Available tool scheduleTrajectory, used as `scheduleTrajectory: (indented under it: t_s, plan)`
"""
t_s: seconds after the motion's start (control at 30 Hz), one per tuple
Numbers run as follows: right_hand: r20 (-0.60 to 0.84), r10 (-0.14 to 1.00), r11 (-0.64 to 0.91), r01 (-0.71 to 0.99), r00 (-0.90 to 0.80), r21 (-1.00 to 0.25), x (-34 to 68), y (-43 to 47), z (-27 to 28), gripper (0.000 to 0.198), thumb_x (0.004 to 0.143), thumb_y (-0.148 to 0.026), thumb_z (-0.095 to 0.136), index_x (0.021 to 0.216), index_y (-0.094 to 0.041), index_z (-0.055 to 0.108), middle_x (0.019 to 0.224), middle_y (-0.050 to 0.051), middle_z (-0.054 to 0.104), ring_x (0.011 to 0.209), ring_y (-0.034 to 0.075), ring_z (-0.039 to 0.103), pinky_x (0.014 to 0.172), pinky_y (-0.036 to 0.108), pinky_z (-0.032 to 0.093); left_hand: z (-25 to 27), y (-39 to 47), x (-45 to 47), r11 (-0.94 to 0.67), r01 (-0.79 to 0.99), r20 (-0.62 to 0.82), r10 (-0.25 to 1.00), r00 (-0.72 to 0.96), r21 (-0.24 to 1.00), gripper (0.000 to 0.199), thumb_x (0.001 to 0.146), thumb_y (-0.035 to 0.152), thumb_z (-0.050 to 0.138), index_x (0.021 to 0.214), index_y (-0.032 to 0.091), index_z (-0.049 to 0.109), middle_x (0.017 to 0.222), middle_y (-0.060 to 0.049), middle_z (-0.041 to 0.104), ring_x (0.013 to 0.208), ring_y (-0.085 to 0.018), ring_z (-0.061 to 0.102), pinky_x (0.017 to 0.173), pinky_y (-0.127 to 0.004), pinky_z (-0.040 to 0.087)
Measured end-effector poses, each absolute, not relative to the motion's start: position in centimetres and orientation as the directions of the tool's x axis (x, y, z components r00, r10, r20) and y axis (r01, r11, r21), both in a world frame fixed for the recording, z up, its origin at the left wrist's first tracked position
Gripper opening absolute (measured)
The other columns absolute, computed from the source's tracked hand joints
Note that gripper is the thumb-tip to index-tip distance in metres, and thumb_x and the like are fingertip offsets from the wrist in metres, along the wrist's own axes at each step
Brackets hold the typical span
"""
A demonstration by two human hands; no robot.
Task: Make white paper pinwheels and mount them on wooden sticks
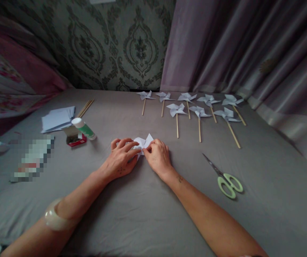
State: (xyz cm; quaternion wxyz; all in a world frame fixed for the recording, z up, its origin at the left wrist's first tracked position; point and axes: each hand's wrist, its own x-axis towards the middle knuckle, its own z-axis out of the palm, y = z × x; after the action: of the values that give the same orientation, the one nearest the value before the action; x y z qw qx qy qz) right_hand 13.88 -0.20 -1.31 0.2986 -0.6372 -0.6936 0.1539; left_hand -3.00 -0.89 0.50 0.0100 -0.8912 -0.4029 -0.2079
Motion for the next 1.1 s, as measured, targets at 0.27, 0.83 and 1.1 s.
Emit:
scheduleTrajectory:
  t_s: [0.27, 0.83, 1.1]
  plan:
    - [0.216, 0.976, 0.136, 0.782, -0.002, -0.608, 13.9, -0.1, -1.3, 0.017, 0.076, -0.022, 0.068, 0.059, -0.020, 0.064, 0.083, 0.004, 0.066, 0.078, 0.017, 0.062, 0.079, 0.031, 0.046, 0.5, -1.7, -3.0, -0.687, 0.720, 0.382, 0.694, 0.610, 0.097, 0.027, 0.087, 0.023, 0.050, 0.103, 0.028, 0.071, 0.116, -0.008, 0.063, 0.111, -0.029, 0.047, 0.095, -0.051, 0.028]
    - [0.212, 0.977, 0.144, 0.771, -0.011, -0.621, 13.9, -0.3, -1.1, 0.016, 0.076, -0.021, 0.068, 0.061, -0.019, 0.063, 0.084, 0.004, 0.065, 0.077, 0.016, 0.062, 0.078, 0.031, 0.046, 0.2, -1.9, -2.7, -0.687, 0.723, 0.365, 0.692, 0.623, 0.071, 0.025, 0.088, 0.022, 0.048, 0.100, 0.021, 0.070, 0.114, -0.009, 0.063, 0.112, -0.029, 0.046, 0.097, -0.049, 0.026]
    - [0.397, 0.918, 0.284, 0.695, 0.002, -0.660, 15.1, -0.4, -1.4, 0.014, 0.081, -0.023, 0.059, 0.073, -0.018, 0.068, 0.085, 0.007, 0.063, 0.078, 0.018, 0.061, 0.074, 0.030, 0.047, 0.3, -2.2, -2.5, -0.677, 0.734, 0.385, 0.691, 0.612, 0.050, 0.021, 0.087, 0.022, 0.049, 0.095, 0.021, 0.069, 0.113, -0.008, 0.063, 0.111, -0.028, 0.046, 0.097, -0.048, 0.027]
